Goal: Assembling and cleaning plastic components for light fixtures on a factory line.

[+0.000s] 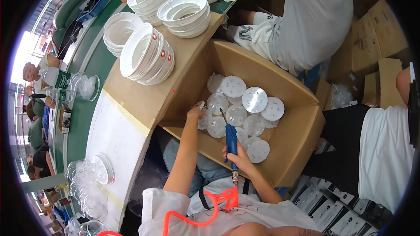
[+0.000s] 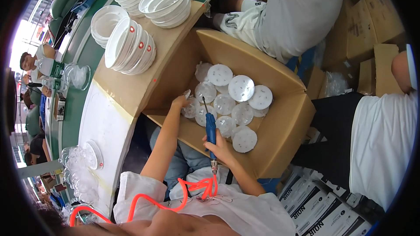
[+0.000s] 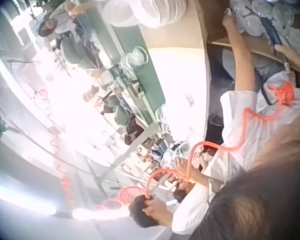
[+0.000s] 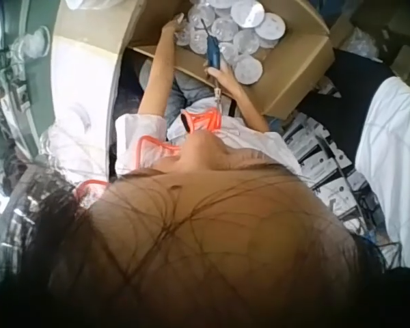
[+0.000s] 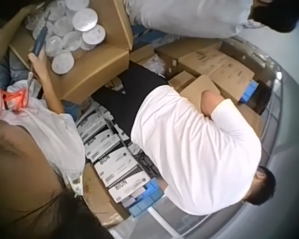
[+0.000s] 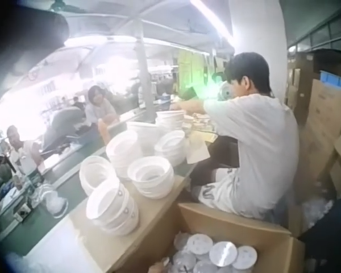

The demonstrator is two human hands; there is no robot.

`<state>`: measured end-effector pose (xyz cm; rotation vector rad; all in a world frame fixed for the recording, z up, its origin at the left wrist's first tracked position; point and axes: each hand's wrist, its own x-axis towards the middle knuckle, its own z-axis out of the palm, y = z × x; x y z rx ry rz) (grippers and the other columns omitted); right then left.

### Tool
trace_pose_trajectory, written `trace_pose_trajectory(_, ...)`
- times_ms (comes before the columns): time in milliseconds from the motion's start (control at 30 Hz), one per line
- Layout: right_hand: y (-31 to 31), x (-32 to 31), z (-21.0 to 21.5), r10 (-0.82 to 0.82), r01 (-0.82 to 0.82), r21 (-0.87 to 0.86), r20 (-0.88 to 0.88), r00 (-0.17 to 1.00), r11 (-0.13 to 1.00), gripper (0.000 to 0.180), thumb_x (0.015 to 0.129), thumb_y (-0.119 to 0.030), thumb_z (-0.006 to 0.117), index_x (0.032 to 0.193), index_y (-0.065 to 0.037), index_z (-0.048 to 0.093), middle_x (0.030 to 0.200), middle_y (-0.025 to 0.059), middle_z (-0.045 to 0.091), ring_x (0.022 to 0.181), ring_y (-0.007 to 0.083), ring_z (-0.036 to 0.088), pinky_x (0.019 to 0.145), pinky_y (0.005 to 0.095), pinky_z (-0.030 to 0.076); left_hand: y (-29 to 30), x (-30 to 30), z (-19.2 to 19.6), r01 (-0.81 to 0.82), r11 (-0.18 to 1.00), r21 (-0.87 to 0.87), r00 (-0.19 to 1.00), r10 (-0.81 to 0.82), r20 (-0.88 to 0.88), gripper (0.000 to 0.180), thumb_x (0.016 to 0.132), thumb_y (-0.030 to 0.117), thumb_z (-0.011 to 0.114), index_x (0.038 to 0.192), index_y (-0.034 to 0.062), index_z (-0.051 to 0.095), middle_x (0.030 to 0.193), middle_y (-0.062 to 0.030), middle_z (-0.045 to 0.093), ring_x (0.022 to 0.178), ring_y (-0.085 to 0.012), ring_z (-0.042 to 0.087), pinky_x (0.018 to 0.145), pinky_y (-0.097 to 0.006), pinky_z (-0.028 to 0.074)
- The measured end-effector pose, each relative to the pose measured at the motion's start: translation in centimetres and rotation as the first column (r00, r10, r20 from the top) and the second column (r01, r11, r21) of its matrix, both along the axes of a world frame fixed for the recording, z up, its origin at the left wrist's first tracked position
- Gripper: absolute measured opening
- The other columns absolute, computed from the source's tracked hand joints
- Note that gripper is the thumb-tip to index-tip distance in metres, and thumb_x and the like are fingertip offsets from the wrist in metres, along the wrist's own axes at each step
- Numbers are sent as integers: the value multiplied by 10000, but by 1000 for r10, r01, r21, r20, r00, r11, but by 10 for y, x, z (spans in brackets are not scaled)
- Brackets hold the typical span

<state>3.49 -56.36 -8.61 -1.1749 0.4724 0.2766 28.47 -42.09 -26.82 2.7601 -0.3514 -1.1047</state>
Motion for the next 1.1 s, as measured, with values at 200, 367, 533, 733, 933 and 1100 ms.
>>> trace_pose_trajectory(200,2,-2,-3,-86,86,44,-7,996,995,413,731,-122,551,1104,-32,398,909,78,560,787,165,581,697,285,465,35,38,-7,-35,947,-318,978,-33,-205,440,814,308,484,1105,-14,560,1057,-240,577,988,-352,570,833,-405,447)
trace_pose_trajectory(367,-24,-5,0,-69,70,-70,12,998,995,407,735,-122,552,1099,-28,395,892,75,562,782,167,582,700,286,462,-17,21,76,-12,944,-330,1000,16,10,437,881,341,405,988,-36,600,1014,-295,550,1018,-402,521,850,-404,422)
trace_pose_trajectory(533,-6,9,47,224,-169,-286,174,959,943,426,744,-126,570,1113,-23,384,875,85,571,778,195,599,723,323,470,-3,1,104,-842,-10,-539,518,265,-813,415,921,271,442,1217,-19,436,1157,-155,547,1057,-276,541,927,-409,415)
trace_pose_trajectory(733,-1,6,52,261,-197,-430,94,961,881,465,717,-119,579,1133,-37,386,811,100,609,727,283,612,667,362,480,-67,-6,107,-893,-344,-290,368,-187,-911,468,901,255,486,1268,-15,377,1285,-176,445,1180,-316,440,995,-455,350)
trace_pose_trajectory(933,-3,-5,56,269,-202,-572,34,963,795,415,701,-86,577,1077,-28,413,748,80,593,686,239,607,627,327,463,-82,-20,98,-869,-455,-193,298,-170,-940,502,908,325,438,1309,35,351,1329,-161,406,1226,-324,384,1039,-474,277)
trace_pose_trajectory(1100,4,-11,47,268,-206,-596,16,963,776,424,699,-95,581,1083,-35,413,747,86,592,670,242,603,612,341,457,-70,-28,72,-839,-499,-215,303,-102,-947,558,894,438,440,1290,48,385,1308,-133,436,1185,-300,437,1006,-449,339)
